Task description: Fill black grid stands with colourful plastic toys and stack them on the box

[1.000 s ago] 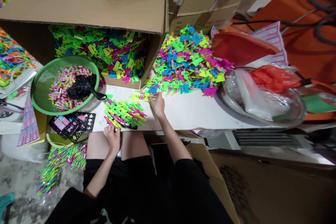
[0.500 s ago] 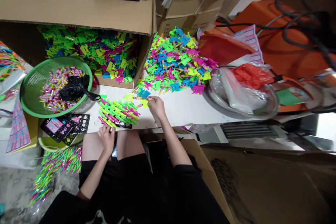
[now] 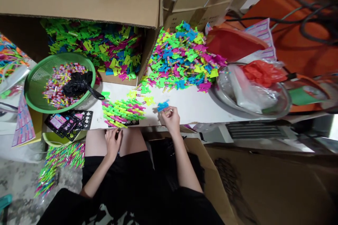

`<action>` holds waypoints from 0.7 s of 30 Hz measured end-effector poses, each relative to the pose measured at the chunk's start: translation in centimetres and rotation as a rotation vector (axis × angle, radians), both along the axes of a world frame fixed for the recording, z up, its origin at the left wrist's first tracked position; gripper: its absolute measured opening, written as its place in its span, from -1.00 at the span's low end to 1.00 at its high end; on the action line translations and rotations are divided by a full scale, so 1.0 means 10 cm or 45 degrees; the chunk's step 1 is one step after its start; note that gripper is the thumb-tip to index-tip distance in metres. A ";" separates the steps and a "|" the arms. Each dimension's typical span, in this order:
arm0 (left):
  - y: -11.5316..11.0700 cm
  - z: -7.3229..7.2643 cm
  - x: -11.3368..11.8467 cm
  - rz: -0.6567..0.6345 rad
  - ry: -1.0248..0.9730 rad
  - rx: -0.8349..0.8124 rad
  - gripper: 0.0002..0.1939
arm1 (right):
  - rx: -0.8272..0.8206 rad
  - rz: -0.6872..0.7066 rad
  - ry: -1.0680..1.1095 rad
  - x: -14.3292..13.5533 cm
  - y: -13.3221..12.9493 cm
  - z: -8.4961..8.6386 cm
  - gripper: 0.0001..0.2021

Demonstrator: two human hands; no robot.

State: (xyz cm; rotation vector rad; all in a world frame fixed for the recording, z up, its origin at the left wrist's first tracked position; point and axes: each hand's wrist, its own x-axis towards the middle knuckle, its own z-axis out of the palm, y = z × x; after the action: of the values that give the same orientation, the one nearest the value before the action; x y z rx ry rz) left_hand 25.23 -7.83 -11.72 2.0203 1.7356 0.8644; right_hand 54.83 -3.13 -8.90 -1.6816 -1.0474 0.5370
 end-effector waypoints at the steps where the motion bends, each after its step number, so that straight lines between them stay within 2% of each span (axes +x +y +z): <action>1: -0.03 0.07 -0.03 -0.034 -0.069 0.014 -0.71 | 0.005 -0.014 0.064 -0.03 -0.08 -0.01 -0.75; 4: -0.04 0.44 -0.16 -0.090 -0.225 0.079 -0.74 | 0.008 0.001 0.191 -0.19 -0.34 0.01 -0.67; 6: 0.06 0.78 -0.26 -0.060 -0.196 0.135 -0.74 | 0.003 0.145 0.183 -0.35 -0.49 0.04 -0.65; 7: 0.15 0.96 -0.31 -0.115 -0.132 0.145 -0.74 | 0.001 0.239 0.175 -0.45 -0.55 0.05 -0.68; 9: 0.37 1.28 -0.39 -0.360 0.070 0.151 -0.74 | 0.007 0.412 0.195 -0.65 -0.62 0.06 -0.78; 11: 0.63 1.51 -0.43 -0.651 0.295 0.088 -0.72 | 0.024 0.511 0.267 -0.86 -0.62 0.05 -0.83; 13: 0.86 1.64 -0.42 -0.833 0.512 0.072 -0.73 | 0.045 0.537 0.360 -1.04 -0.55 0.00 -0.83; 16: 1.09 1.71 -0.35 -1.033 0.813 0.059 -0.78 | 0.008 0.481 0.529 -1.23 -0.40 -0.13 -0.75; 19: 1.19 1.73 -0.27 -1.153 1.006 0.099 -0.83 | -0.076 0.441 0.658 -1.34 -0.29 -0.30 -0.68; 21: 1.22 1.72 -0.24 -1.190 1.043 0.140 -0.85 | -0.077 0.468 0.682 -1.37 -0.25 -0.39 -0.67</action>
State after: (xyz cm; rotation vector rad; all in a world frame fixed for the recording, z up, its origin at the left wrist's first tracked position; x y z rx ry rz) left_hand 22.87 4.34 5.47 3.0464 0.7358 -0.2159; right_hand 41.12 -5.58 -12.80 -1.2849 -0.9420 1.1929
